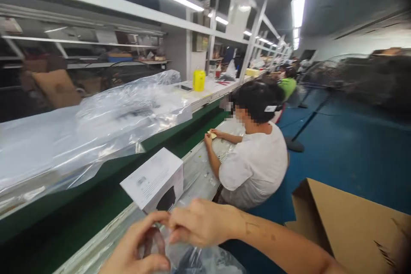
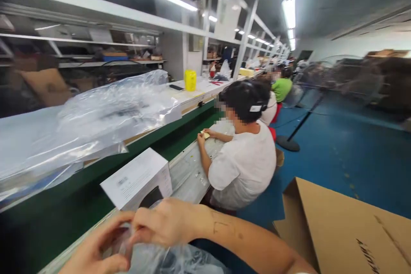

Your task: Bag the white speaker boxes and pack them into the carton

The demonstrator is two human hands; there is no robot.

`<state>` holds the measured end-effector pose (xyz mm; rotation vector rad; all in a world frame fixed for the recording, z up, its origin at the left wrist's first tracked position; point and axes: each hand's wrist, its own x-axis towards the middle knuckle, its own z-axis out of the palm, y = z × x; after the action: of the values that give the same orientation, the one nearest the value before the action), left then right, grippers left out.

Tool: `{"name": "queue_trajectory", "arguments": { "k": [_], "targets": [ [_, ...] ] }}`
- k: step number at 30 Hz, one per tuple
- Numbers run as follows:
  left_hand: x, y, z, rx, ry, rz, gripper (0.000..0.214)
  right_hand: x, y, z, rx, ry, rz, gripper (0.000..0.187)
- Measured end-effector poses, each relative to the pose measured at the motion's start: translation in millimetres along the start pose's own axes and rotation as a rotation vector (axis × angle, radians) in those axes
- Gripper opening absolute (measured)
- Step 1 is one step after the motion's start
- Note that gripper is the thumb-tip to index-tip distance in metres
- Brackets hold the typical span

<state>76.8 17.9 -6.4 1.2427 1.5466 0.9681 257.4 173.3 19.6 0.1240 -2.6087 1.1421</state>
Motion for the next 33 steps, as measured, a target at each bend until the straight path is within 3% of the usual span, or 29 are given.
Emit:
{"name": "queue_trajectory", "arguments": {
  "k": [2, 4, 6, 8, 10, 13, 16, 18, 20, 21, 23, 24, 26, 28, 30, 31, 33],
  "targets": [
    [-12, -3, -3.8, 0.058, -0.241, -0.155, 0.035, -8, 3, -7, -0.094, -0.127, 0.139, 0.037],
    [-21, -3, -7.9, 0.047, -0.464, -0.196, 0.036, -13, 13, -16, -0.062, -0.476, 0.268, 0.036],
    [-26, -3, -13.6, -0.028, -0.585, -0.119, 0.046, -13, 29, -25, 0.052, -0.88, 0.312, 0.039],
    [-25, -8, -21.8, -0.129, -0.64, -0.092, 0.048, -7, 45, -33, 0.134, -1.096, 0.254, 0.039],
    [-20, -17, -32.3, -0.201, -0.688, -0.239, 0.048, -1, 59, -39, 0.053, -1.084, 0.177, 0.035],
    [-7, -34, -48.1, -0.081, -0.657, -0.526, 0.057, 4, 69, -43, -0.269, -1.03, 0.142, 0.021],
    [7, -49, -58.1, 0.101, -0.573, -0.56, 0.042, 10, 67, -43, -0.567, -1.096, 0.138, 0.036],
    [12, -59, -60.8, 0.071, -0.59, -0.55, 0.037, 18, 67, -47, -0.674, -1.127, 0.15, 0.038],
    [10, -72, -61.1, -0.077, -0.675, -0.514, 0.036, 30, 73, -57, -0.569, -1.21, 0.177, 0.018],
    [8, -80, -60.0, -0.196, -0.698, -0.46, 0.036, 35, 80, -64, -0.389, -1.27, 0.181, 0.01],
    [1, -98, -54.6, -0.463, -0.561, -0.287, 0.036, 42, 101, -82, 0.13, -1.308, 0.172, 0.01],
    [-1, -108, -49.7, -0.579, -0.416, -0.197, 0.038, 44, 115, -90, 0.378, -1.242, 0.182, 0.014],
    [0, -125, -35.0, -0.743, -0.053, -0.054, 0.047, 44, 145, -104, 0.616, -0.929, 0.268, 0.026],
    [8, -133, -16.3, -0.836, 0.266, 0.002, 0.05, 46, 178, -107, 0.539, -0.496, 0.38, 0.035],
    [20, -130, 0.4, -0.931, 0.508, 0.006, 0.046, 56, 210, -99, 0.388, -0.089, 0.421, 0.038],
    [26, -124, 5.9, -0.963, 0.588, -0.022, 0.045, 66, 225, -91, 0.34, 0.061, 0.421, 0.039],
    [36, -110, 8.1, -0.967, 0.704, -0.089, 0.043, 93, 249, -70, 0.346, 0.202, 0.421, 0.042]
  ]
}}
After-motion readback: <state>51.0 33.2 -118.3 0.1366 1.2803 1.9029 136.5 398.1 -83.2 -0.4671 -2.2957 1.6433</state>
